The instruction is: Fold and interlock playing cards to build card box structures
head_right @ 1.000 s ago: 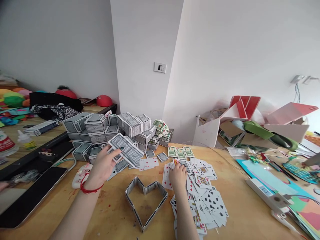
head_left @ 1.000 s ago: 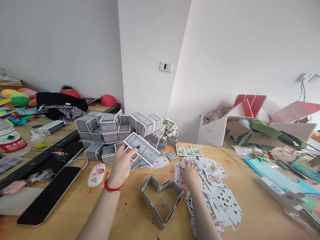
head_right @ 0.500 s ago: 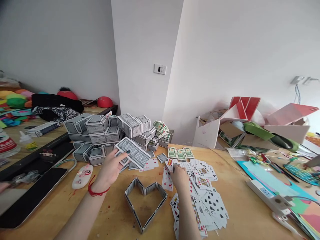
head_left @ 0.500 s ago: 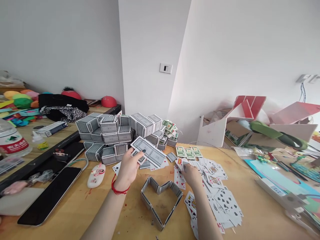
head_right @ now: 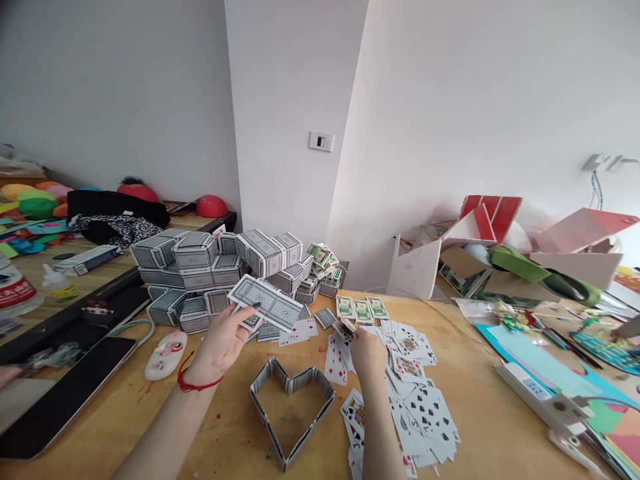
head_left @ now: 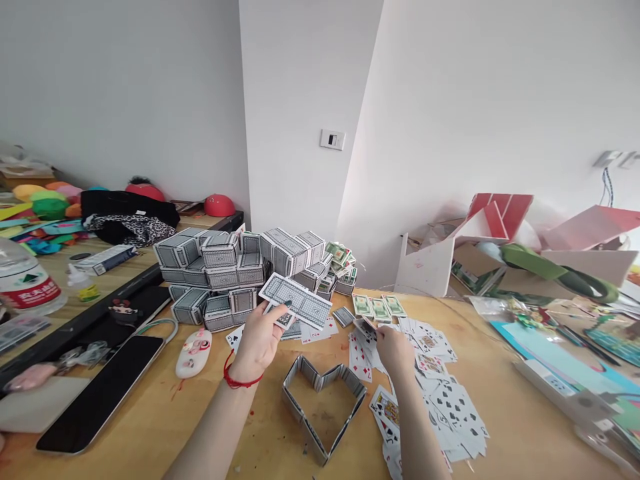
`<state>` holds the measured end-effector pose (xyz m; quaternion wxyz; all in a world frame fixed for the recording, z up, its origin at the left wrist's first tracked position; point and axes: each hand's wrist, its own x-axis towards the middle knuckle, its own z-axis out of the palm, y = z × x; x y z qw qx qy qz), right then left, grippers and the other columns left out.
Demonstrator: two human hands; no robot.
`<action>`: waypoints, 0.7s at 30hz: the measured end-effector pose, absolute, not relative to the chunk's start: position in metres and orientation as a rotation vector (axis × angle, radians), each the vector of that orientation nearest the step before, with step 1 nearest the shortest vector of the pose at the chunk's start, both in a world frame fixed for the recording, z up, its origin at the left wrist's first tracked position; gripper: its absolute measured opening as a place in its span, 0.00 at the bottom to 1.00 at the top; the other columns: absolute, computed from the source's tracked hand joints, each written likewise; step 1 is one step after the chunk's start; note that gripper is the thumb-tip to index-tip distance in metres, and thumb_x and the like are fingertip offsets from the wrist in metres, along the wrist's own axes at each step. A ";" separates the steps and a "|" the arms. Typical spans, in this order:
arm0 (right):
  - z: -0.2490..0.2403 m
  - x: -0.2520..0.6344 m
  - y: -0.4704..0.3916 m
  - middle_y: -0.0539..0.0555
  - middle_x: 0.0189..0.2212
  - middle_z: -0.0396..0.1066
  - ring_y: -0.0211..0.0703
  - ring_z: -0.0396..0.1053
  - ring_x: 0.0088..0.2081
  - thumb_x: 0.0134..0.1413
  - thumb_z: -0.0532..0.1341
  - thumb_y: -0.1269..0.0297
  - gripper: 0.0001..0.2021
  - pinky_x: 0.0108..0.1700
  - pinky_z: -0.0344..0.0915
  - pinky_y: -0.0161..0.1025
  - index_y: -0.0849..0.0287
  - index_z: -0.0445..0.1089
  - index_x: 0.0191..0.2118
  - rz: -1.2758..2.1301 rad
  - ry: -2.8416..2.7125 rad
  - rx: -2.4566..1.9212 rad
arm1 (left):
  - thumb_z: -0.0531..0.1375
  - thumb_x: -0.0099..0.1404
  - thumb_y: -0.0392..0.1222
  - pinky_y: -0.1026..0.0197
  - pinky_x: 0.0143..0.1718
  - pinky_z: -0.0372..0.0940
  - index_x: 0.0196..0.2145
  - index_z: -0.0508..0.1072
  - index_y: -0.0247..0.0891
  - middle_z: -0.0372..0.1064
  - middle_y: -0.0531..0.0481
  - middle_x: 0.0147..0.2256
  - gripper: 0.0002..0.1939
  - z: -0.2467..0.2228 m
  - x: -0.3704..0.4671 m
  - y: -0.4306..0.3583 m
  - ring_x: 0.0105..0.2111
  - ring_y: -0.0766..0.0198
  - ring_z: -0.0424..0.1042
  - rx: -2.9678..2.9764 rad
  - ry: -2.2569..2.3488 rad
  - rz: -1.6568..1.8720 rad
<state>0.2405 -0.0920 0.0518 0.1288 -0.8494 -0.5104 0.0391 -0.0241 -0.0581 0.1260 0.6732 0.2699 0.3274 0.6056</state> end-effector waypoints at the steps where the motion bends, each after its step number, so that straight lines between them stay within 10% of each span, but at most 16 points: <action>1: 0.052 0.242 -0.092 0.59 0.28 0.73 0.48 0.70 0.31 0.55 0.49 0.66 0.13 0.26 0.52 0.35 0.57 0.72 0.33 0.108 -1.465 -2.459 | 0.61 0.49 0.26 0.63 0.36 0.70 0.37 0.72 0.36 0.75 0.46 0.38 0.16 0.126 -0.024 -0.058 0.39 0.59 0.74 0.592 0.728 1.355; 17: 0.066 0.230 -0.092 0.44 0.15 0.58 0.35 0.57 0.16 0.46 0.57 0.59 0.10 0.19 0.54 0.32 0.55 0.55 0.24 0.656 -0.895 -1.503 | 0.50 0.58 0.26 0.35 0.49 0.61 0.49 0.63 0.30 0.70 0.37 0.46 0.20 0.132 -0.034 -0.055 0.47 0.50 0.70 0.170 0.409 1.005; 21: 0.078 0.195 -0.091 0.52 0.29 0.70 0.39 0.69 0.28 0.41 0.63 0.58 0.14 0.31 0.67 0.37 0.56 0.55 0.25 0.959 -0.871 -1.135 | 0.50 0.58 0.26 0.35 0.51 0.59 0.48 0.65 0.32 0.71 0.39 0.45 0.20 0.134 -0.031 -0.059 0.48 0.49 0.69 0.192 0.342 1.002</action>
